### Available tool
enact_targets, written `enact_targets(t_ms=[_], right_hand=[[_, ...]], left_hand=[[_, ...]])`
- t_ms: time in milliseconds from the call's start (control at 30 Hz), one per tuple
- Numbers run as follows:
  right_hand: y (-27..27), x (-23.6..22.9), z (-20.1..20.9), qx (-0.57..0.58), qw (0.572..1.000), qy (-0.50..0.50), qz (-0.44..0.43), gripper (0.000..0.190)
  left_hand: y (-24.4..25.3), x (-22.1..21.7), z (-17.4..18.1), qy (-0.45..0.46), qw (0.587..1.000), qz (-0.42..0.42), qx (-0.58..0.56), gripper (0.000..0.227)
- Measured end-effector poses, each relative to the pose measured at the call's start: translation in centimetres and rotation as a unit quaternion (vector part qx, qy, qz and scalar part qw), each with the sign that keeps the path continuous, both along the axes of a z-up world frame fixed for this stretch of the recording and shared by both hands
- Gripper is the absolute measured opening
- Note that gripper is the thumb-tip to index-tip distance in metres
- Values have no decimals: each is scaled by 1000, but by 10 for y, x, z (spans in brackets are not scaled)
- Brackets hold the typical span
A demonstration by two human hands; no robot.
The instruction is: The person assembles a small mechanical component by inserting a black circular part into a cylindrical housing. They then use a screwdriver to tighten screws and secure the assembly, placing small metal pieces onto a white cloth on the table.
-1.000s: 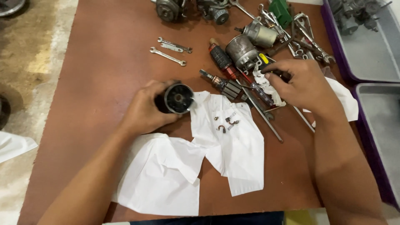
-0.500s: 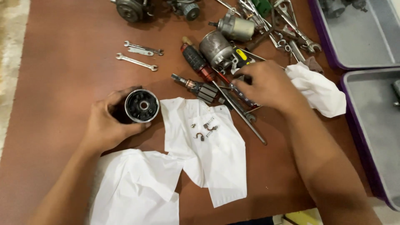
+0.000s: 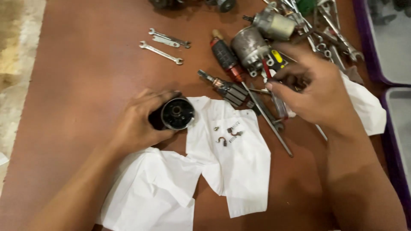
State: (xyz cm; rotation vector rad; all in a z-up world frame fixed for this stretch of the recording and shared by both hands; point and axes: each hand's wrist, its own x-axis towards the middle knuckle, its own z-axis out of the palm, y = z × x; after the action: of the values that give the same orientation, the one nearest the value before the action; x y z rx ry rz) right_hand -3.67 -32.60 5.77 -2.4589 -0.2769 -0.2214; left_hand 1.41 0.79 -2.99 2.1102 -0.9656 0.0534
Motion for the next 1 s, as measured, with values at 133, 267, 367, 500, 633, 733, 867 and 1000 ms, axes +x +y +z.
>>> enact_targets(t_ms=[133,267,367,500,633,733,867,1000], right_hand=[[17,-3,-3,130,991,21,16,53],[46,-7,3,59,996,28,67,40],[64,-12,5,-60,993,-20,96,38],[76,-14,-13,-201,958,-115,170,27],[97,-19,-15,-294,932,-137,162,26],[105,-17,-19,-312,926,-136,164,29],[114,-13,-17,-339,918,-124,165,29],[117,-9,-15,-348,919,-72,172,26]], left_hand=[[1,1,-2,10,1000,16,21,76],[1,1,0,4,1000,8,18,76],[1,0,1,7,1000,3,7,75],[0,0,0,-3,1000,8,3,75],[0,0,2,12,1000,12,4,74],[-1,0,0,2,1000,11,-3,74],[-1,0,0,6,1000,13,0,74],[-1,-1,2,3,1000,21,10,77]])
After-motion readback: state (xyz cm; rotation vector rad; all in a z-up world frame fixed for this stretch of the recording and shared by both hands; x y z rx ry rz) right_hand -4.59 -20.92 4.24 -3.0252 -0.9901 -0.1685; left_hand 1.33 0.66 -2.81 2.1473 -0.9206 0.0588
